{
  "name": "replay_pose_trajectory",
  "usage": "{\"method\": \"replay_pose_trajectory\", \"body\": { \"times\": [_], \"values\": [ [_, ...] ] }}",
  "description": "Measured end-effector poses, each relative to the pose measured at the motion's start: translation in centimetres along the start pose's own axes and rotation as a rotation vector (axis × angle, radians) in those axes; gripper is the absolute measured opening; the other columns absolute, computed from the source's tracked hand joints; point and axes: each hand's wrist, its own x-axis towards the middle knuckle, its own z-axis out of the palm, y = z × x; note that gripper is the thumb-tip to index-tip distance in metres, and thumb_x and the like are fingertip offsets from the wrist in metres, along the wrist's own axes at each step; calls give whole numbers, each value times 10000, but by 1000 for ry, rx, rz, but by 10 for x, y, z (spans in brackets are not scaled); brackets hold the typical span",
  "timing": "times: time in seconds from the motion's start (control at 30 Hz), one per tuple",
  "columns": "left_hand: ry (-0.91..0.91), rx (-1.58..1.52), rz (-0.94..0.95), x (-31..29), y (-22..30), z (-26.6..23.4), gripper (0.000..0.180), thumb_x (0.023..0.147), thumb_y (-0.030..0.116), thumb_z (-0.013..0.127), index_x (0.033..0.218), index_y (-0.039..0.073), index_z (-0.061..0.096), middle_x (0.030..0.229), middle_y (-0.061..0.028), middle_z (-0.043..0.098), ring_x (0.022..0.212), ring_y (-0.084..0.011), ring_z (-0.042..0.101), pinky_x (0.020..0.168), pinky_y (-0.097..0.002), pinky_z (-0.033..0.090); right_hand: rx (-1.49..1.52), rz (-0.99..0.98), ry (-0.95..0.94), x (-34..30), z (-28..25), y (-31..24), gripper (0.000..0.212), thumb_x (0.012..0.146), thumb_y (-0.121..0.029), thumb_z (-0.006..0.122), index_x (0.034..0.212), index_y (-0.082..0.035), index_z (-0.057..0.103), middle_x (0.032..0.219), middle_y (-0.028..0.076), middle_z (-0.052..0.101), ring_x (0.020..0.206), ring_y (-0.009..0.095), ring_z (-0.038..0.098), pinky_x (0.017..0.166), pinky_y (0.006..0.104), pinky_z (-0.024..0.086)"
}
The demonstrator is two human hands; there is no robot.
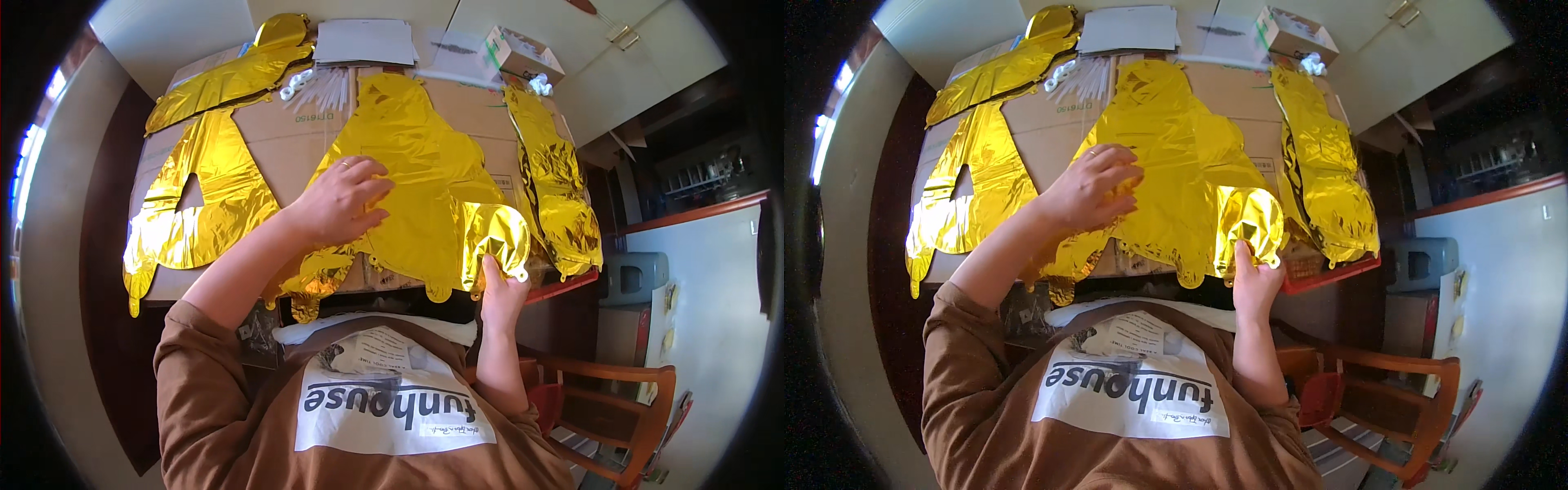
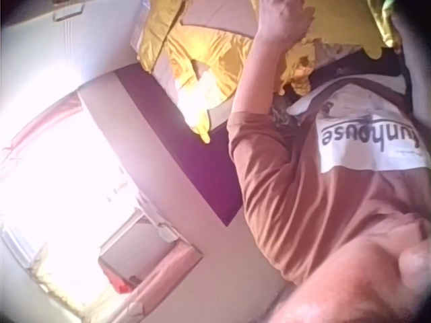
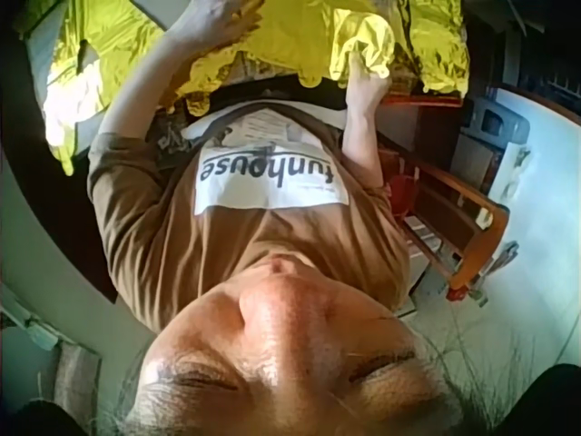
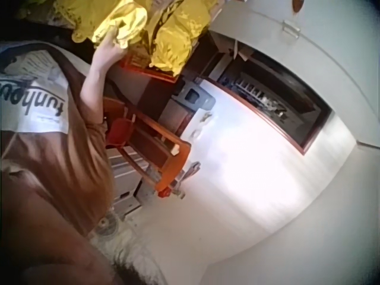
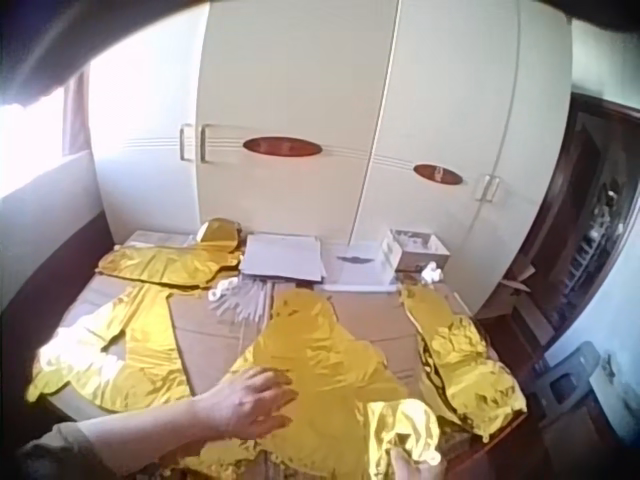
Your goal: Folding gold foil decorations and placing them into cardboard backings with instructional inserts.
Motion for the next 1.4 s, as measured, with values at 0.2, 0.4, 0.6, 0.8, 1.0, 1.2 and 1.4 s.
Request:
{"method": "replay_pose_trajectory", "body": {
  "times": [0.2,0.4,0.6,0.8,1.0,1.2,1.4],
  "values": [
    [-139,-7,33,7,4,16,406,811,270,748,1141,57,646,1160,-118,584,1143,-326,540,996,-432,439,-23,-4,-21,-1,-3,-1,215,885,20,673,1097,46,656,1042,48,707,922,115,645,854,290,502],
    [-82,6,49,2,0,16,449,791,236,779,1178,61,632,1198,-132,564,1134,-347,547,979,-452,443,11,32,-12,-7,-9,-5,235,882,27,674,1116,34,661,1038,48,709,907,109,649,845,283,511],
    [-72,-24,58,0,3,20,452,790,244,778,1172,50,630,1169,-138,573,1127,-351,548,978,-451,443,8,34,-17,-12,-14,-3,231,877,26,680,1107,31,663,1039,51,711,908,106,649,838,279,510],
    [-112,-32,55,1,7,23,446,784,246,778,1155,46,632,1161,-142,578,1132,-356,547,975,-454,449,-17,12,-17,-12,-13,-8,190,878,13,691,1067,35,683,988,46,718,876,95,647,803,272,508],
    [-102,-28,34,-1,9,23,443,774,230,774,1158,50,645,1179,-154,582,1139,-364,543,995,-461,445,-202,-233,-53,-26,3,-28,215,914,-29,654,1122,17,674,992,93,714,863,176,673,791,322,520],
    [-110,-35,41,1,8,23,451,765,220,775,1164,51,653,1190,-156,584,1148,-369,546,1003,-461,446,-653,-661,-380,-41,32,-25,463,815,-56,710,1262,-23,594,1115,163,680,1010,336,658,910,444,491],
    [-103,-37,36,-1,9,22,456,765,226,782,1166,53,652,1194,-153,583,1147,-368,549,1001,-462,449,-573,-785,-617,-22,15,-43,409,912,-273,681,1253,-48,649,1246,119,677,1206,290,610,1124,523,341]
  ]
}}
